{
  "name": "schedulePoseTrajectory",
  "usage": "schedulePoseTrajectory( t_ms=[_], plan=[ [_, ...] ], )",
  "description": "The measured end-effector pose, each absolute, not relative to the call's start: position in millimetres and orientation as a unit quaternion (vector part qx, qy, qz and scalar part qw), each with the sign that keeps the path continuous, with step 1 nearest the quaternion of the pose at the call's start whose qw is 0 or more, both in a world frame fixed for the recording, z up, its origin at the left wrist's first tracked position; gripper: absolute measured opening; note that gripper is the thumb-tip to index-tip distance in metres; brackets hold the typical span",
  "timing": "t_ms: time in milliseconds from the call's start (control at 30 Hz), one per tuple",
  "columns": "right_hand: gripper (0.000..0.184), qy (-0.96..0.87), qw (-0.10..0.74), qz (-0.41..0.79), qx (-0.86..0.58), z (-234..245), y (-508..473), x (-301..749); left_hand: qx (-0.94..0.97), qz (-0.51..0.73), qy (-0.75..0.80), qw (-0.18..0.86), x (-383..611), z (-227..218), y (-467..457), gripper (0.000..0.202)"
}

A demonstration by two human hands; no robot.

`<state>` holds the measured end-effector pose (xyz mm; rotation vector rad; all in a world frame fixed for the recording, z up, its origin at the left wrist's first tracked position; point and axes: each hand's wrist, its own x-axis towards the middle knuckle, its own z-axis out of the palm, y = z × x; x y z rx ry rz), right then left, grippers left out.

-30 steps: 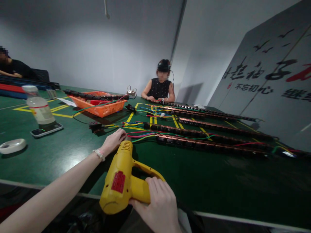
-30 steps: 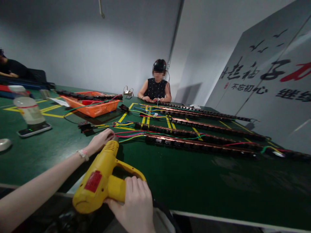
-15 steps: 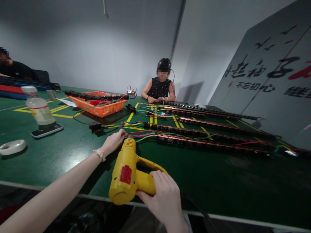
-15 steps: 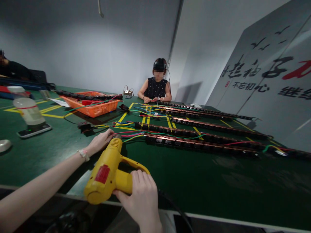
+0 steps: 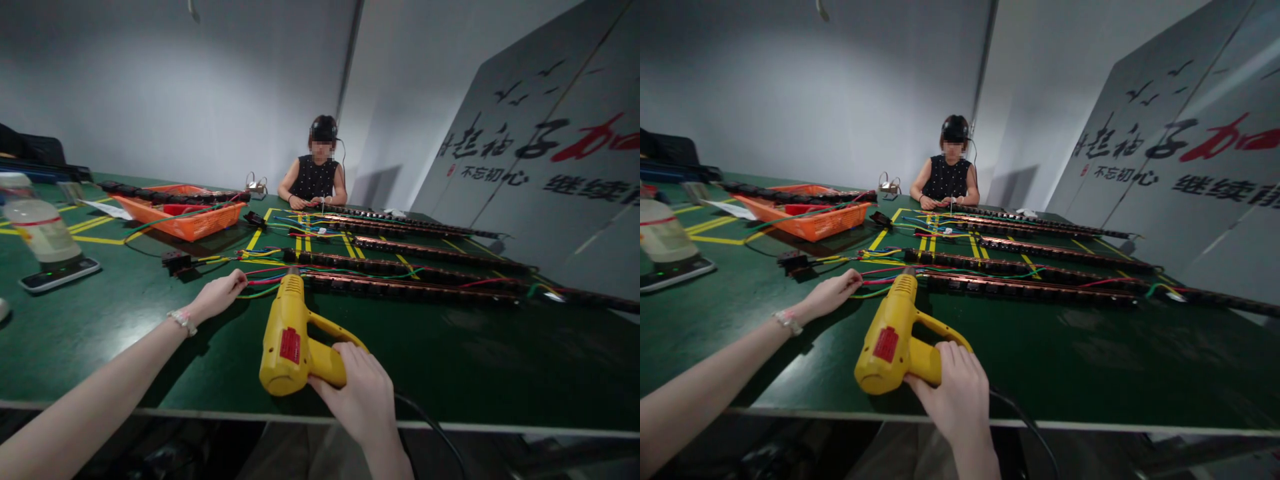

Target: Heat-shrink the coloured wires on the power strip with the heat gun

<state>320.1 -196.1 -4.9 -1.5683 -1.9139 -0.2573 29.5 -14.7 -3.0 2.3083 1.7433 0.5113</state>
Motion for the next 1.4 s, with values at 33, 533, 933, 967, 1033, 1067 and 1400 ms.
schedulePoseTrajectory(
  t_ms=[33,533,933,967,1033,1067,1400],
  plan=[
    [0.039,-0.725,0.317,-0.099,-0.603,-4,-197,321,0.784,0.169,0.588,0.103,29,-2,-15,0.027],
    [0.092,-0.749,0.228,0.010,-0.622,18,-197,318,0.793,0.133,0.584,0.113,30,0,-9,0.029],
    [0.122,-0.761,0.217,0.051,-0.609,30,-185,271,0.810,0.151,0.560,0.090,33,0,-14,0.031],
    [0.123,-0.763,0.214,0.052,-0.608,31,-185,269,0.812,0.150,0.558,0.087,33,1,-14,0.032],
    [0.124,-0.769,0.207,0.054,-0.602,31,-186,266,0.813,0.148,0.557,0.084,34,2,-13,0.032],
    [0.124,-0.772,0.203,0.055,-0.600,31,-187,264,0.811,0.146,0.560,0.083,34,2,-13,0.033],
    [0.129,-0.795,0.192,0.085,-0.569,27,-199,236,0.810,0.142,0.563,0.080,34,2,-9,0.040]
  ],
)
